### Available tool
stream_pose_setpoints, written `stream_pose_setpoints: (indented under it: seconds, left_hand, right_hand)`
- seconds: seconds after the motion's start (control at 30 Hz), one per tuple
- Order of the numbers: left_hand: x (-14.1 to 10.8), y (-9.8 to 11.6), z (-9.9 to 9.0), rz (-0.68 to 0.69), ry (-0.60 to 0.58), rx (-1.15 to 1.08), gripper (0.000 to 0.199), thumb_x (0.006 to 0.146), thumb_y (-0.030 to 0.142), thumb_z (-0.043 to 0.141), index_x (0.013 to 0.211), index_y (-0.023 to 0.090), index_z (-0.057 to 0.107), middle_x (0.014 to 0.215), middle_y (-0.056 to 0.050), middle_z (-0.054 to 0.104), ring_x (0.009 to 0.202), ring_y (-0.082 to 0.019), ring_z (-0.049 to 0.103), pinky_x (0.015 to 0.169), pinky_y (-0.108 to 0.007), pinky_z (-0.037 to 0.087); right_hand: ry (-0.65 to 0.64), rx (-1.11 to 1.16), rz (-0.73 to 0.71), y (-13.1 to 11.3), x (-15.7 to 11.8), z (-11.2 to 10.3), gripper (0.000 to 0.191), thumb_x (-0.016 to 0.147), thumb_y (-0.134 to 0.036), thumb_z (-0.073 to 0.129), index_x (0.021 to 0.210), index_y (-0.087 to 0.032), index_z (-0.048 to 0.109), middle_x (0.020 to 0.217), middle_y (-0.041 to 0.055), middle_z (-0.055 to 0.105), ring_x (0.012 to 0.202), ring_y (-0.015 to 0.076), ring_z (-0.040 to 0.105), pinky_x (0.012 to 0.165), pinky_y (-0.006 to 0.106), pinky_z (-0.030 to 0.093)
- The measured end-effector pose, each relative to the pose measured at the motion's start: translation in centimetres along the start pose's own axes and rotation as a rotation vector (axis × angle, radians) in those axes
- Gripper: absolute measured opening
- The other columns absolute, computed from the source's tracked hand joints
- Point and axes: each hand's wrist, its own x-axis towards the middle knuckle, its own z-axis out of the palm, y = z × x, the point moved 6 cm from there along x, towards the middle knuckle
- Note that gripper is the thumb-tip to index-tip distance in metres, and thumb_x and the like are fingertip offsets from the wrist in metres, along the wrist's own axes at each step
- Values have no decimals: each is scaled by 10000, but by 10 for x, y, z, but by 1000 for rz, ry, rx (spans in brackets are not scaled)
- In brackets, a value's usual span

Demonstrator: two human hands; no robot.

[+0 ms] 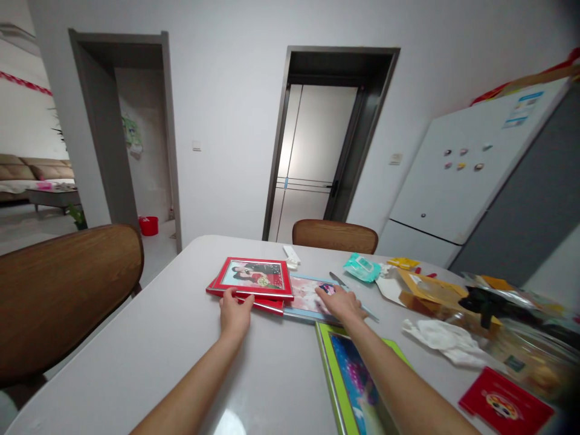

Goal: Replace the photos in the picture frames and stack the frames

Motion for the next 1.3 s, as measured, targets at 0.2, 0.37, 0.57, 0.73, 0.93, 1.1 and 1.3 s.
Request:
stream_pose_setpoints:
  seconds: [0.2, 0.37, 0.57, 0.73, 0.93, 1.1, 1.3]
  left_hand:
    - [6, 29, 11, 456, -200, 441, 604, 604, 302, 680, 1154, 247, 434, 1279, -48, 377, 1211, -262, 253, 1005, -435, 137]
    - [20, 20, 0, 584, -218, 653, 350, 784, 323, 518, 1092, 163, 472, 1177, -73, 454, 1087, -249, 409, 912, -492, 284]
    - [27, 7, -38, 673, -119, 717, 216, 812, 269, 492, 989, 148, 522, 1068, -57, 516, 972, -201, 495, 820, -418, 403]
    - [23, -2, -67, 730, -5, 693, 198, 813, 242, 489, 984, 143, 514, 1048, -54, 515, 964, -198, 494, 807, -406, 411]
    - [4, -16, -100, 794, 61, 652, 161, 772, 97, 463, 919, 140, 514, 984, -50, 502, 954, -201, 459, 807, -391, 390]
    - [-24, -15, -111, 888, 62, 597, 287, 700, 6, 382, 888, 177, 515, 916, -64, 507, 873, -194, 447, 802, -356, 391]
    - [-69, 6, -129, 1065, 25, 503, 109, 786, 155, 431, 855, 190, 508, 873, -57, 533, 826, -181, 467, 787, -337, 394]
  right_hand:
    - [-80, -77, -60, -20, -3, 17, 369, 799, -405, 454, 1079, -167, 484, 1127, 75, 488, 1009, 212, 470, 840, 446, 373]
    - [-88, -48, -214, -53, -19, 31, 323, 812, -334, 462, 1087, -166, 478, 1107, 68, 501, 966, 192, 500, 811, 418, 409]
    - [-94, 62, -376, -97, -46, 41, 280, 821, -309, 453, 1055, -162, 498, 1083, 64, 519, 928, 172, 520, 790, 391, 430]
    - [-123, 199, -510, -133, -83, 47, 259, 826, -314, 443, 1023, -162, 515, 1055, 58, 535, 896, 159, 533, 772, 369, 441]
    - [-81, 353, -598, -159, -127, 30, 306, 834, -347, 412, 1062, -163, 500, 1102, 68, 523, 982, 179, 499, 849, 405, 381]
    - [-84, 432, -601, -173, -150, 11, 475, 784, -365, 413, 1199, -136, 406, 1269, 134, 399, 1176, 263, 325, 966, 400, 233]
    - [-506, 513, -609, -158, -175, 12, 391, 725, -355, 470, 1031, -127, 557, 934, 101, 641, 885, 240, 580, 765, 345, 435]
